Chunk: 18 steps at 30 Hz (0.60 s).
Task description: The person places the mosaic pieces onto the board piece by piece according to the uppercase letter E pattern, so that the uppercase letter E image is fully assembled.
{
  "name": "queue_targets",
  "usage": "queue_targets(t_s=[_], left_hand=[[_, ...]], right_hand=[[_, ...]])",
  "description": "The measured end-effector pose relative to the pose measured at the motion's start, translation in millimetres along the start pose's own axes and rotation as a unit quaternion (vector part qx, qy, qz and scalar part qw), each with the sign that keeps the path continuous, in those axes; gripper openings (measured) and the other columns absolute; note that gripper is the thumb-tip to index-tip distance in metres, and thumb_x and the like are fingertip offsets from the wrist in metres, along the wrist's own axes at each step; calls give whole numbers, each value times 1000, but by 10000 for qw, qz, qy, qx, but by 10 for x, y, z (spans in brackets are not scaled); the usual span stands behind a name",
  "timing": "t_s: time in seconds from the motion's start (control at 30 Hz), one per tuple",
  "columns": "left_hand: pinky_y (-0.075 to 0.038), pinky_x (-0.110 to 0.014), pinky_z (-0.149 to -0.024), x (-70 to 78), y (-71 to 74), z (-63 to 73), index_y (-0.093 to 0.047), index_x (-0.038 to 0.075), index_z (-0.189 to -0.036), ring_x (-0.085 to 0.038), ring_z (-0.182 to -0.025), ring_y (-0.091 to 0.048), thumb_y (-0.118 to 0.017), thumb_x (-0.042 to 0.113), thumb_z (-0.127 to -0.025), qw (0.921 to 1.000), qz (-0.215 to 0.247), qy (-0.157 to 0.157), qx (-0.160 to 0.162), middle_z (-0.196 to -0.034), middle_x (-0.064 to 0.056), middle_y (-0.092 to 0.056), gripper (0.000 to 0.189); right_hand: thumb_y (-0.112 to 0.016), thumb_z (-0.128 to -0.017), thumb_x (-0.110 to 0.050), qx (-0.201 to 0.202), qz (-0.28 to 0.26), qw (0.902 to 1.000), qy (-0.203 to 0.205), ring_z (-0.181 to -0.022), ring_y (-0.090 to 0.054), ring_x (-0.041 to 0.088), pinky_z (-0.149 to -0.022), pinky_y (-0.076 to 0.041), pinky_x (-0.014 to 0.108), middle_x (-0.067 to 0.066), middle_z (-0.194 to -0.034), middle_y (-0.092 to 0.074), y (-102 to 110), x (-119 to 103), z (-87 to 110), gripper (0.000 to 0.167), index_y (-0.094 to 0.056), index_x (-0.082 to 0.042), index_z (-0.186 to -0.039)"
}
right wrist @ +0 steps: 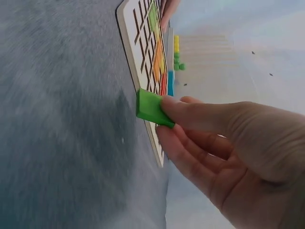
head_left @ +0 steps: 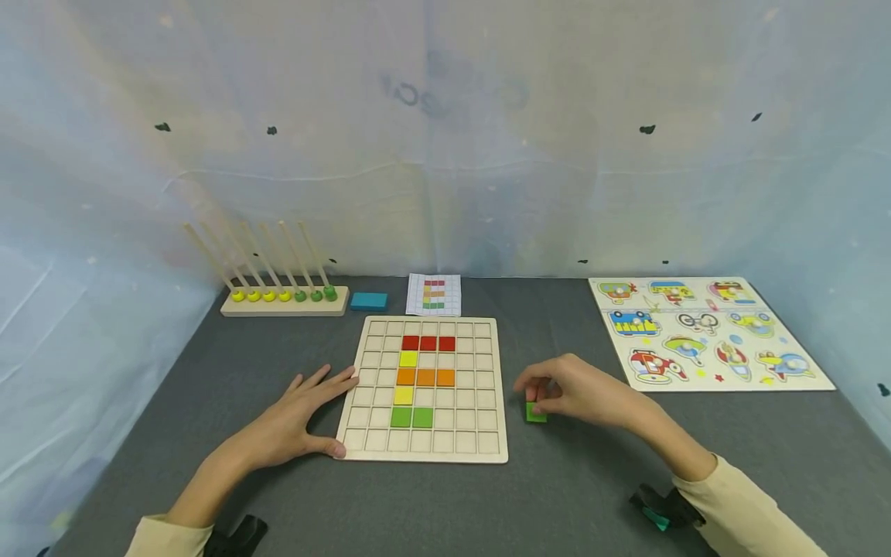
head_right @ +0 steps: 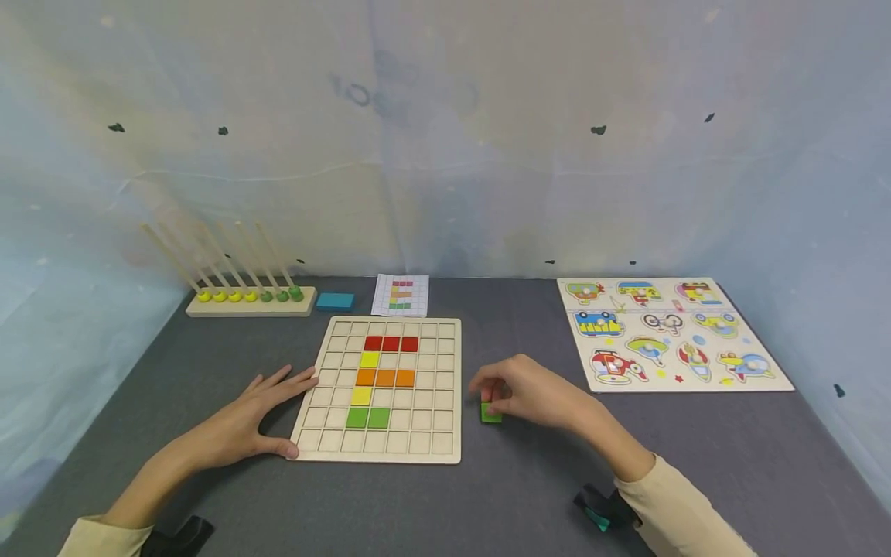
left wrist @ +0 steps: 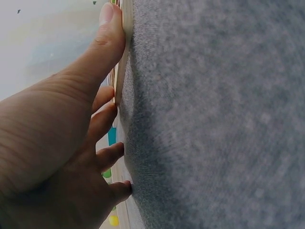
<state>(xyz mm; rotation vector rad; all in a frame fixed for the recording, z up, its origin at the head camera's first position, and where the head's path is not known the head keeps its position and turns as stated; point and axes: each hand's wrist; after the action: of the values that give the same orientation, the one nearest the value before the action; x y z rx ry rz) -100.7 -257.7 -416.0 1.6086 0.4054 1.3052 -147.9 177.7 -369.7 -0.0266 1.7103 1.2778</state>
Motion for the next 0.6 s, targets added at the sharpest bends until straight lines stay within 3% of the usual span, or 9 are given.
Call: queue_targets(t_s=[0.23, 0.6], left_hand=[[-5, -72, -109, -4, -5, -16, -39, 18, -152, -46, -145, -15, -76, 62, -66, 10000, -58, 55, 10, -159, -8, -29, 104], [-4, -71, -110, 8, 12, -14, -37, 18, -153, -45, -146, -13, -75, 63, -67, 9999, -48, 117, -93, -160, -7, -27, 104]], right_hand=[[-75, -85, -4, 487, 233, 9974, 477, -83, -60, 4, -72, -55, 28, -4, -92, -67, -194, -181, -325, 25, -71, -7, -110], [-74, -86, -5, 92, -177, 9964, 825, -82, -59, 5, -74, -55, 20, -2, -93, -68, -445, -343, -685, 22, -71, -6, -108]])
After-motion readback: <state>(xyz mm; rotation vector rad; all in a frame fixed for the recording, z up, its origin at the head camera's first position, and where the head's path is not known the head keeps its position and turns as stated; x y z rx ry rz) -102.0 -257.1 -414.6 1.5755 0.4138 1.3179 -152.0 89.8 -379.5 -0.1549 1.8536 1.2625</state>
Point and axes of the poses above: each hand's wrist, its own z-axis away from the middle knuckle, its own y-axis out of the back of the hand, x = y × z
